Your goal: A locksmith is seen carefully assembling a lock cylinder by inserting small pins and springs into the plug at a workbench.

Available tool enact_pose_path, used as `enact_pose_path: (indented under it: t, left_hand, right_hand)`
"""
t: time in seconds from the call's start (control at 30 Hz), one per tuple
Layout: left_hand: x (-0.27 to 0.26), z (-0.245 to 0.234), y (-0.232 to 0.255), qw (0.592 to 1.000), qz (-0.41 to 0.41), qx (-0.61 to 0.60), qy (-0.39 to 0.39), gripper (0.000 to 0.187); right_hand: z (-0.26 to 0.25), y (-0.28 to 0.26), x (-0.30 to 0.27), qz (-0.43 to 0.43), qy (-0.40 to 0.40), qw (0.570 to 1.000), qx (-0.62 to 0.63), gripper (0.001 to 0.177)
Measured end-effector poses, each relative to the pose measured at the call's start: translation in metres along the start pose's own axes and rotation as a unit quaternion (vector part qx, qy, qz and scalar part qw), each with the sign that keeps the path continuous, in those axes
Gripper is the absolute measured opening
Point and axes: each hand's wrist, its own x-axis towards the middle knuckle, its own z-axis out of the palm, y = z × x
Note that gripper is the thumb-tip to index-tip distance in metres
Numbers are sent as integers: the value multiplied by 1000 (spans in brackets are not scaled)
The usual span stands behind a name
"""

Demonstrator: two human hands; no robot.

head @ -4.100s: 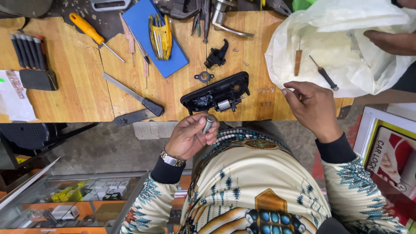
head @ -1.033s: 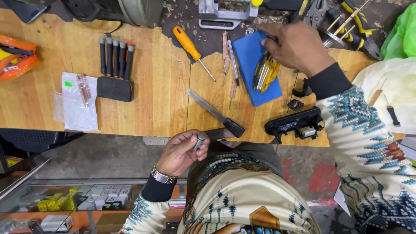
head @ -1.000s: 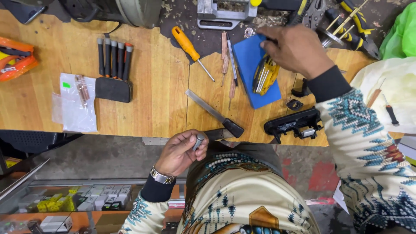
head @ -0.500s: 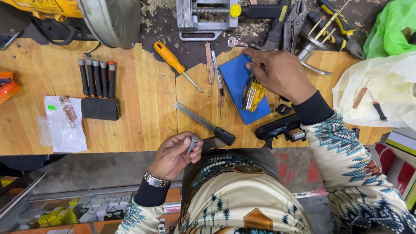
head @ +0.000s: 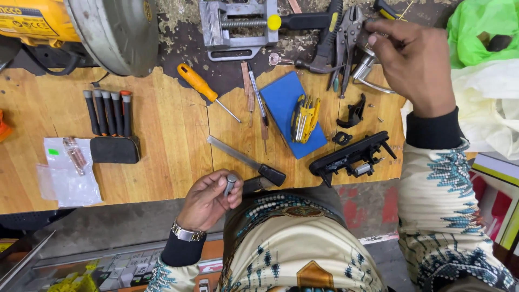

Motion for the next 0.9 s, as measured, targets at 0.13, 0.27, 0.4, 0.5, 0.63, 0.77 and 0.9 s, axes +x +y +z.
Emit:
enact_pose_path:
  t: [0.13, 0.27, 0.4, 0.5, 0.63, 0.77, 0.9]
  left_hand:
    - [3, 1, 0, 1000, 6, 3, -5, 21]
    - [5, 1, 0, 1000, 1, 12, 2, 22]
    - [5, 1, -3, 1000, 0, -1, -6, 21]
    - [4, 0, -6, 1000, 7, -4, -1, 19]
    - [1, -4, -8, 1000, 5, -17, -4, 14]
    - [0, -5, -8, 1000, 5, -24, -8, 13]
    - [-2, 0, -5, 1000, 11, -8, -16, 15]
  right_hand:
    - [10, -4, -7, -16, -10, 1000, 5, 15]
    - [19, -10, -11, 25, -33, 999, 33, 17]
    - [29, -12, -19, 72, -44, 996, 33, 18]
    - [30, -18, -23, 64, -55, 996, 32, 18]
    - [35, -24, -30, 81, -63, 994, 46, 18]
    - [34, -31, -37, 99, -59, 991, 68, 17]
    - [32, -40, -44, 123, -46, 987, 91, 16]
